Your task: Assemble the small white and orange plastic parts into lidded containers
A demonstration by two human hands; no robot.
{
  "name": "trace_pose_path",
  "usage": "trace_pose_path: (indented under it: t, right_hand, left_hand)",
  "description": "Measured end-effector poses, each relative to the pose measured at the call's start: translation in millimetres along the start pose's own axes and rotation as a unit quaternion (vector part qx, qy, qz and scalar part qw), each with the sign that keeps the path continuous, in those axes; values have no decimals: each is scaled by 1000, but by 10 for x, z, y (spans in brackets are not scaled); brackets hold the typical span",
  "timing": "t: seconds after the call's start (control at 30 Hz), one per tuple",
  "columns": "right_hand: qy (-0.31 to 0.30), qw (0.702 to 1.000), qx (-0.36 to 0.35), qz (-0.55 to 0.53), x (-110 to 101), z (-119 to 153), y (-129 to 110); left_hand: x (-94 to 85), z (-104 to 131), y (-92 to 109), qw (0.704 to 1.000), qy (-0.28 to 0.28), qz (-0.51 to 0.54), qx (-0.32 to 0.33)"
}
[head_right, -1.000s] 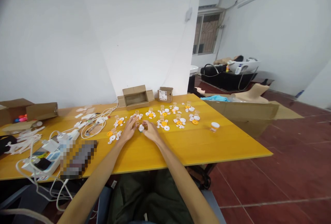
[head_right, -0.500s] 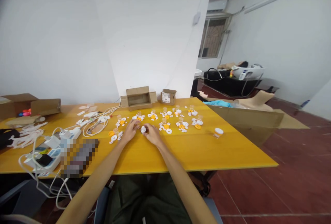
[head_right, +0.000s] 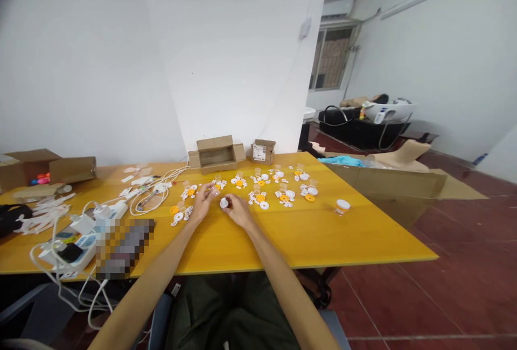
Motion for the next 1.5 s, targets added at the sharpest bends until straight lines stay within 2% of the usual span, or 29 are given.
trace_pose_path:
  t: [0.3, 0.47, 0.63, 1.03, 1.37, 1.5]
  right_hand:
    - [-19, 999, -1, 26, -15, 6, -94]
    - [-15, 1000, 2, 20, -24, 8, -91]
    - [-5, 1000, 19, 24, -26, 18, -48]
    - [-8, 1000, -2, -26, 3, 13, 19]
    - [-8, 999, -11, -42, 53, 15, 63]
    - [4, 999, -19, -31, 57, 12, 119]
  left_hand:
    - [95, 133, 335, 996, -21, -17, 86]
    - [71, 186, 507, 987, 2, -62, 151]
    - [43, 240, 598, 975, 20, -109, 193]
    - [181, 305, 628, 963, -49, -141, 224]
    - [219, 295, 487, 959, -59, -186, 203]
    - [278, 303, 449, 957, -91, -190, 197]
Point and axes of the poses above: each hand's wrist, its own z-axis away from the middle knuckle, its own x-axis out of the palm, y = z × x, the point moved 8 cm from there along -z, towards the middle knuckle, and after that the axes turned 7 degrees about y, right-handed, at the moved point
